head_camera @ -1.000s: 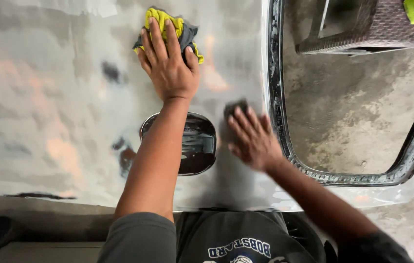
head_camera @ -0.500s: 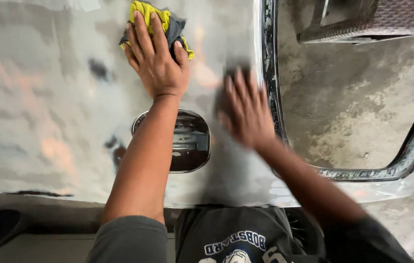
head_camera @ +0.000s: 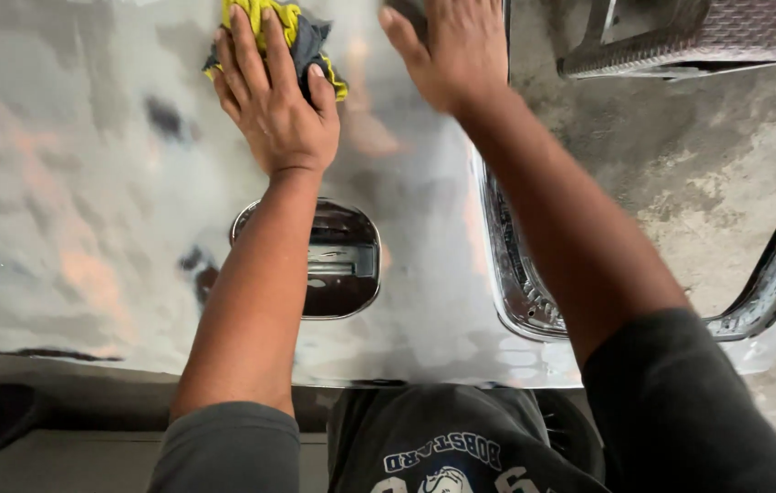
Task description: The person scrubs the side panel of a silver car using a small black sponge and a yellow cloth. They work around the fuel filler door and the door handle, scrubbing the surface and wiping it down repeatedly.
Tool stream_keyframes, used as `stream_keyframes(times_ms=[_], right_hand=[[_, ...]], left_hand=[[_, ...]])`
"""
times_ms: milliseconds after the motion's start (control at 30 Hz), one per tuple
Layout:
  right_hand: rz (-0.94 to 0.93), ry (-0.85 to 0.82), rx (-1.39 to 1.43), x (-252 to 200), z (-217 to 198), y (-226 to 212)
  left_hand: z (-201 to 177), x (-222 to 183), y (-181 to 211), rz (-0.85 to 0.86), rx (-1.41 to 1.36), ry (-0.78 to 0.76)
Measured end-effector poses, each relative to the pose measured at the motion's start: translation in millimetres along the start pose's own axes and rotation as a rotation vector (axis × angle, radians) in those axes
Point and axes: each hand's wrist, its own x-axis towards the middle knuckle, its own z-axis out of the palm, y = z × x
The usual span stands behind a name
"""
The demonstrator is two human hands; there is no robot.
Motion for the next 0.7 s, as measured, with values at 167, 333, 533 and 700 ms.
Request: stream_keyframes(times_ms=[167,333,533,700], right_hand=[[-0.223,0.361,0.152,-87.1,85.4,38.6],[-0.246,0.272,0.219,-153.6,124.7,52.0],[-0.279,0.449,0.210,-26.8,87.0,46.8],[0.004,0.141,0.096,31.3,47.6,38.9]], left_hand=[[1.1,3.6,0.3,-0.003,0.001,0.001],[0.9,1.3,-4.1,-0.004,0.025,0.015],[2.0,3.3,-1.1,0.014,0.023,0.041],[0.5,1.2,-1.4,0.008,0.022,0.008]])
